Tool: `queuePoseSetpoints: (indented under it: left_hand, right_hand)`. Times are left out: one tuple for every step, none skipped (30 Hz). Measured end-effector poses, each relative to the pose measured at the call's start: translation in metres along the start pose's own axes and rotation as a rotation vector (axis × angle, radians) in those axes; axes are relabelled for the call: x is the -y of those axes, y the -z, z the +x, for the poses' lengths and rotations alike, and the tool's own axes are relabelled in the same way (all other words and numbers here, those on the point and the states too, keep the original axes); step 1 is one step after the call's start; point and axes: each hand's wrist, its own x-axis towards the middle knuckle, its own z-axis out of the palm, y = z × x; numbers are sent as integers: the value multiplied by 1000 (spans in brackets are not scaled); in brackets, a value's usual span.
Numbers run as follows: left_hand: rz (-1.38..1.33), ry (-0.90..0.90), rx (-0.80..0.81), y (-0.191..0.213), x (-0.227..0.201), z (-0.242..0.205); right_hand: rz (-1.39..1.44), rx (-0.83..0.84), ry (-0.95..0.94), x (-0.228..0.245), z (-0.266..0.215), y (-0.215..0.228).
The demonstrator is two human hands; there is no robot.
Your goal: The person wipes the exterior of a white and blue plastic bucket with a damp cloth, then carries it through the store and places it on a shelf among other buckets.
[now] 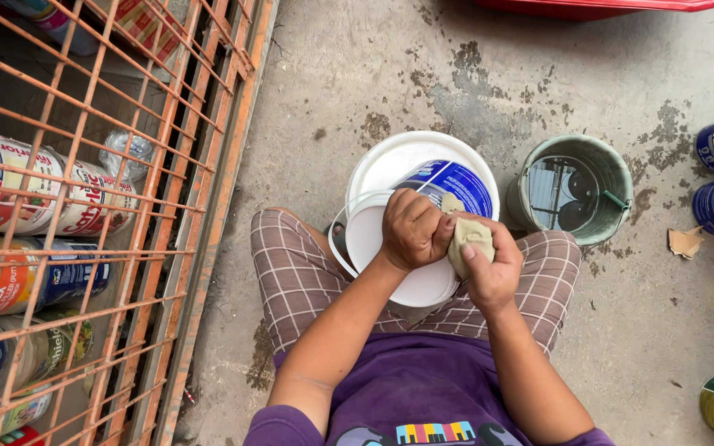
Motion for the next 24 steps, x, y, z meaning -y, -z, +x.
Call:
queuePoseSetpoints:
  left_hand:
    - [5, 3, -2, -2, 0, 1]
    - [15, 17, -7, -3, 1, 3]
    - [23, 31, -12, -4, 1, 4]
    - [26, 34, -13, -4, 1, 7]
    - [21, 37, -6, -5, 1, 11]
    - [16, 39, 1, -5, 1, 14]
    - [15, 42, 1, -6, 1, 18]
    - [13, 36, 9, -6, 2, 22]
    - [8, 28, 18, -7, 2, 26]
    - [2, 31, 19, -9, 7, 22]
    - [-20, 47, 63, -10, 12, 19]
    - [-42, 62, 108, -10, 17, 15]
    - [-42, 62, 109, -11, 18, 15]
    - [-50, 78, 132, -12, 20, 15]
    - [-58, 99, 158, -12, 20, 14]
    - [-59, 104, 162, -13, 22, 14]
    - [-43, 109, 182, -14, 23, 14]
    - [-27, 114, 202, -15, 24, 15]
    - [-26, 115, 202, -18, 25, 14]
    - [-33, 106, 242, -20, 26, 13]
    - [-38, 97, 284, -21, 27, 11]
    - [-36, 100, 287, -27, 31, 8]
    - [33, 122, 329, -34, 33, 5]
    - [102, 143, 371, -40, 35, 2]
  right_hand:
    - [1, 6, -2, 3, -2, 0]
    - [-47, 16, 36, 6, -4, -1]
    - [-96, 25, 74, 10, -6, -1]
    - [-95, 29, 72, 11, -5, 0]
    - [-193, 37, 122, 11, -4, 0]
    - [-290, 44, 173, 12, -3, 1]
    - [-293, 45, 170, 10, 1, 1]
    - [-339, 24, 209, 7, 5, 1]
    - [-388, 1, 248, 5, 9, 2]
    - [-393, -1, 245, 5, 14, 1]
    - [-405, -5, 286, 5, 19, -1]
    - [-418, -9, 326, 5, 25, -3]
    - [-418, -10, 326, 4, 29, -3]
    - [-420, -16, 333, 1, 33, -2]
    - [-424, -22, 336, 0, 36, -1]
    - [-426, -22, 330, -1, 39, -1]
    - [-498, -31, 373, -2, 43, 0]
    - [-570, -40, 415, -3, 46, 1]
    - [-570, -39, 414, -9, 50, 4]
    - [-670, -52, 449, -15, 55, 7]
    - [-768, -66, 482, -21, 58, 9]
    - [-765, -64, 479, -23, 66, 10]
    - [-825, -77, 531, -24, 72, 11]
    - [-884, -89, 583, -25, 79, 13]
